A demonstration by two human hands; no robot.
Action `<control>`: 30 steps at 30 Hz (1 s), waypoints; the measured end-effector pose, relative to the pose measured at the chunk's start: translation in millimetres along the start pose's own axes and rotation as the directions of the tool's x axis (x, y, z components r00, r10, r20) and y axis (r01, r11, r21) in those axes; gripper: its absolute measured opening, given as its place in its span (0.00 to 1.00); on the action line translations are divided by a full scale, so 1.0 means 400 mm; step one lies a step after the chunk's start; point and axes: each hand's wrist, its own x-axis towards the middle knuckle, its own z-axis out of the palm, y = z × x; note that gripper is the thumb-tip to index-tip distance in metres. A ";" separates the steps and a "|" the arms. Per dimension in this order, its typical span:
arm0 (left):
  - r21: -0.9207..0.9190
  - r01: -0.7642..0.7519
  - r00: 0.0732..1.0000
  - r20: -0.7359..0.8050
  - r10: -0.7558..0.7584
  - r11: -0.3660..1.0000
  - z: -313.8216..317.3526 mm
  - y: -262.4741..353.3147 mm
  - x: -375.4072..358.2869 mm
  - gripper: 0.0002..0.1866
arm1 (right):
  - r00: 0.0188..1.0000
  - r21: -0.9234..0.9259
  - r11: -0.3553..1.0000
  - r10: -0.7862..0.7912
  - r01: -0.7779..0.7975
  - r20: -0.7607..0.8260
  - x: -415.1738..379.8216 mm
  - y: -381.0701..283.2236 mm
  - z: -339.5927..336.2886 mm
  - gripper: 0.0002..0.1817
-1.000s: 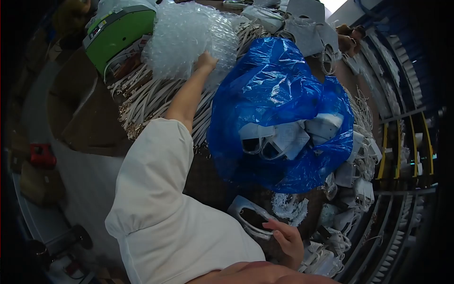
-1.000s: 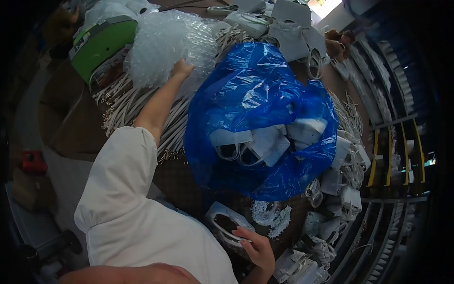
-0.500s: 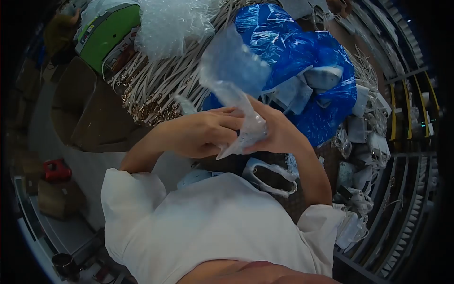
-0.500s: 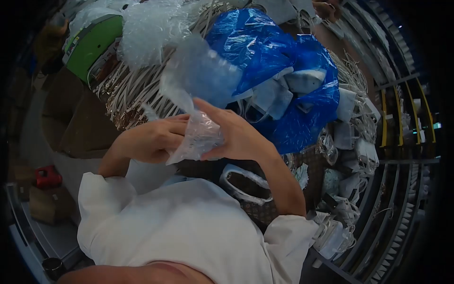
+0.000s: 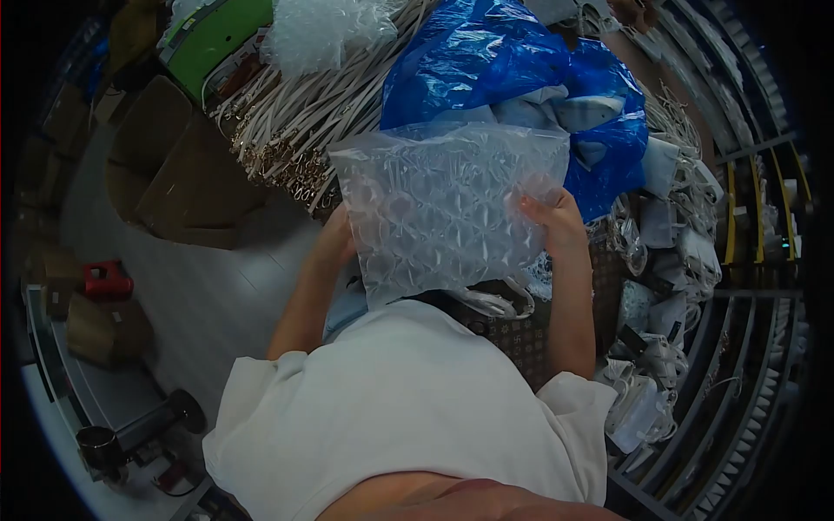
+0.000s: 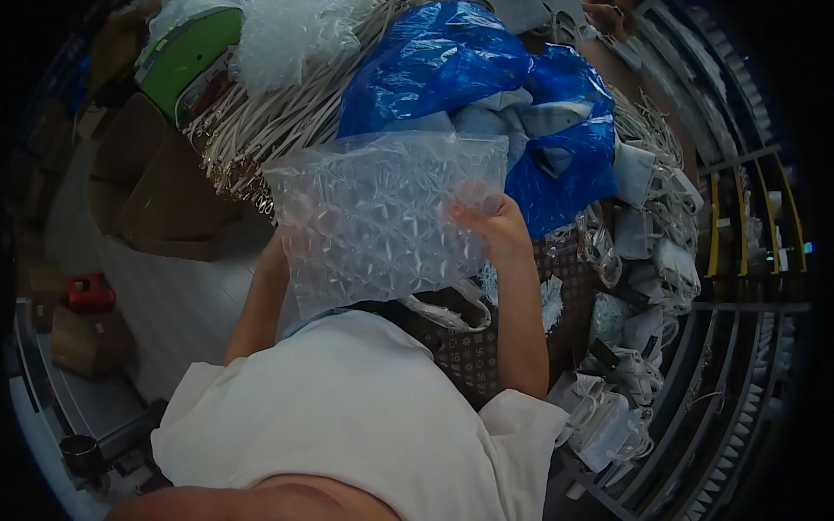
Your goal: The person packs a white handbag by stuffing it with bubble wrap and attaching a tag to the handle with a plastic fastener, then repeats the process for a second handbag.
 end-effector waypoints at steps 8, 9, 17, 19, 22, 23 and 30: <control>0.168 0.060 0.997 0.028 -0.066 0.984 0.225 0.053 0.029 0.24 | 0.865 -0.796 0.603 -0.427 0.056 -0.262 -0.069 0.032 0.056 0.19; 0.239 0.001 1.000 0.028 -0.008 0.971 0.234 0.043 0.027 0.24 | 0.816 -0.874 0.485 -0.518 0.032 -0.257 -0.070 0.039 0.065 0.20; 0.716 -0.463 0.867 0.244 0.434 0.522 0.407 -0.012 0.057 0.26 | 0.770 -0.727 0.532 -0.637 0.434 -0.006 -0.156 0.043 0.181 0.47; 0.181 -0.427 0.866 0.363 0.343 0.886 0.441 -0.015 0.065 0.23 | 0.712 -0.706 0.518 -0.702 0.482 -0.029 -0.178 -0.006 0.171 0.43; -0.123 -0.161 0.748 0.633 0.202 0.979 0.418 0.003 0.063 0.21 | 0.791 -0.495 0.761 -0.574 0.420 -0.211 -0.221 -0.055 0.104 0.31; -0.125 -0.150 0.748 0.634 0.195 0.981 0.386 0.004 0.079 0.21 | 0.737 -0.642 0.704 -0.600 0.303 -0.310 -0.236 -0.054 0.083 0.27; 0.807 -0.332 0.813 0.507 -0.285 0.488 0.235 -0.192 0.084 0.26 | 0.772 -0.810 0.544 -0.604 0.218 -0.198 -0.365 -0.003 -0.070 0.18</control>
